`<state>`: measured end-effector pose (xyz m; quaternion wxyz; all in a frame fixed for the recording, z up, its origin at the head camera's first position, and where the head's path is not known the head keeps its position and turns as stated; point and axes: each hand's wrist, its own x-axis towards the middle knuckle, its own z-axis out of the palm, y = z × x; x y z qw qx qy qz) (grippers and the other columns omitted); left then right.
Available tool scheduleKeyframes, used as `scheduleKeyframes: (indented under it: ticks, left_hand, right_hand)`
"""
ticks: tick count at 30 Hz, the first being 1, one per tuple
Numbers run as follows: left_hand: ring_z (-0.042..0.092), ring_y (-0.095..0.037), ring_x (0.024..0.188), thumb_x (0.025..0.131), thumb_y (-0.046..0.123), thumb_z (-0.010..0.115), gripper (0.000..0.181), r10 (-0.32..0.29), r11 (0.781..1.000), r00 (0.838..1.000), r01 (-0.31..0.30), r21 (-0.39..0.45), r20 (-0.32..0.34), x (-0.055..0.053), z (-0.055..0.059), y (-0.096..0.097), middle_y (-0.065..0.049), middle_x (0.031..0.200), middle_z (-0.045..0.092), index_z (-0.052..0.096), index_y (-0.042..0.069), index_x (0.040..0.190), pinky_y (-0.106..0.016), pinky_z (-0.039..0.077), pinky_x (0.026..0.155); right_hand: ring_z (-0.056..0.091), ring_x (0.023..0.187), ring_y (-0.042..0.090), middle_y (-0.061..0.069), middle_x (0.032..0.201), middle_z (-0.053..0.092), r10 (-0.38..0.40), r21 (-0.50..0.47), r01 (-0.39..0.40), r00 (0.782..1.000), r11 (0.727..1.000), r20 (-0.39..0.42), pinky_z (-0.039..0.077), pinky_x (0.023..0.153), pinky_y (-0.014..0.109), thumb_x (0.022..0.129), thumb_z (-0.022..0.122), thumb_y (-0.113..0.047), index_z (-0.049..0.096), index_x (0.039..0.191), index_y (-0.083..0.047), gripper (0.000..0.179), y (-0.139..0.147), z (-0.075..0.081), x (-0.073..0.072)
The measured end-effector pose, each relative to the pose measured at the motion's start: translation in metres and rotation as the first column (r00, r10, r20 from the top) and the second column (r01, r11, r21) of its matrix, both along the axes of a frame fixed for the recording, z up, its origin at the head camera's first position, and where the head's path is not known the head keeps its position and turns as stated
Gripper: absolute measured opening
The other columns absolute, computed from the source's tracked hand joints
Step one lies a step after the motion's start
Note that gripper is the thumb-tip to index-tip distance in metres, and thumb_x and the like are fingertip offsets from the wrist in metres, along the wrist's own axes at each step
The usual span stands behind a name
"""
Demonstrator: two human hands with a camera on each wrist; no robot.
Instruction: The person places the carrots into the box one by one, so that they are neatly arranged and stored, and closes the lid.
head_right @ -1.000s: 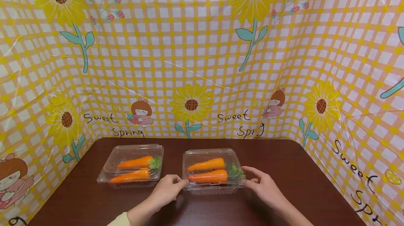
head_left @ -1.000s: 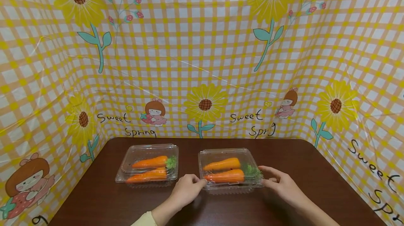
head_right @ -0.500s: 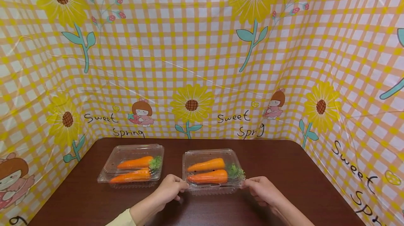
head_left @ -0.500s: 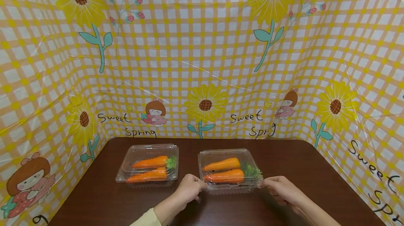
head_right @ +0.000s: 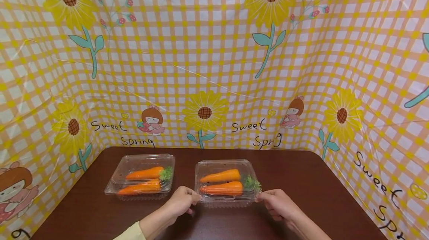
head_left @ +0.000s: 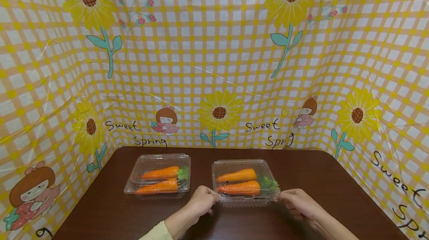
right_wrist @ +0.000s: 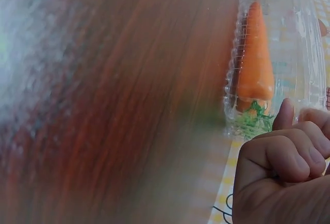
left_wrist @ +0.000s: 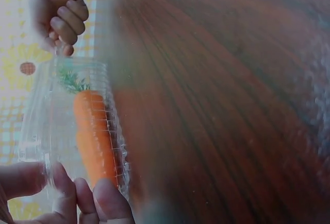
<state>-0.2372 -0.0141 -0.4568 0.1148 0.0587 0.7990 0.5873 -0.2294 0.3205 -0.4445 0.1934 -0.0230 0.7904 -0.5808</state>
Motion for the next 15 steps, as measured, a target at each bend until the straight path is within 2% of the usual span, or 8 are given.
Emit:
scheduleKeyframes:
  ticks: [2,9,13,15]
  left_hand:
    - [0.054,-0.016,0.068,0.090,0.013,0.067,0.022,0.007,1.000,1.000,-0.007,0.006,0.002,-0.0009,-0.0009,0.0006,0.000,0.074,0.052,0.069,-0.003,0.075,-0.025,0.047,0.053]
    - [0.053,-0.015,0.066,0.092,0.015,0.066,0.026,0.022,1.000,1.000,-0.023,0.016,0.009,-0.0036,-0.0036,0.0013,0.000,0.070,0.050,0.061,0.006,0.068,-0.026,0.048,0.052]
    - [0.055,-0.018,0.067,0.093,0.025,0.067,0.022,0.005,1.000,1.000,-0.005,-0.019,0.010,-0.0013,-0.0045,-0.0021,-0.004,0.078,0.056,0.064,0.005,0.085,-0.030,0.050,0.056]
    - [0.057,-0.019,0.066,0.094,0.033,0.067,0.027,-0.021,0.998,1.000,0.021,-0.056,0.004,0.0015,-0.0036,-0.0068,-0.007,0.082,0.059,0.064,0.006,0.096,-0.033,0.051,0.057]
  right_hand:
    - [0.018,0.046,0.005,-0.011,0.053,0.027,0.006,-0.016,-0.006,1.000,1.000,0.005,0.023,0.044,0.021,0.102,0.056,-0.027,0.071,0.102,0.002,0.033,0.0003,0.0001,-0.0004]
    - [0.017,0.045,0.004,-0.012,0.052,0.026,0.033,-0.051,-0.034,0.999,0.998,-0.009,0.023,0.044,0.020,0.102,0.057,-0.023,0.072,0.096,-0.001,0.027,-0.0006,0.0014,-0.0010]
    - [0.019,0.046,0.004,-0.011,0.052,0.027,0.005,-0.026,-0.005,1.000,1.000,-0.001,0.024,0.044,0.021,0.101,0.058,-0.025,0.073,0.097,0.000,0.030,-0.0006,0.0021,0.0008]
    - [0.020,0.046,0.005,-0.011,0.052,0.027,-0.017,0.009,0.017,1.000,1.000,0.006,0.025,0.044,0.021,0.100,0.059,-0.029,0.074,0.101,0.002,0.034,-0.0001,0.0026,0.0021]
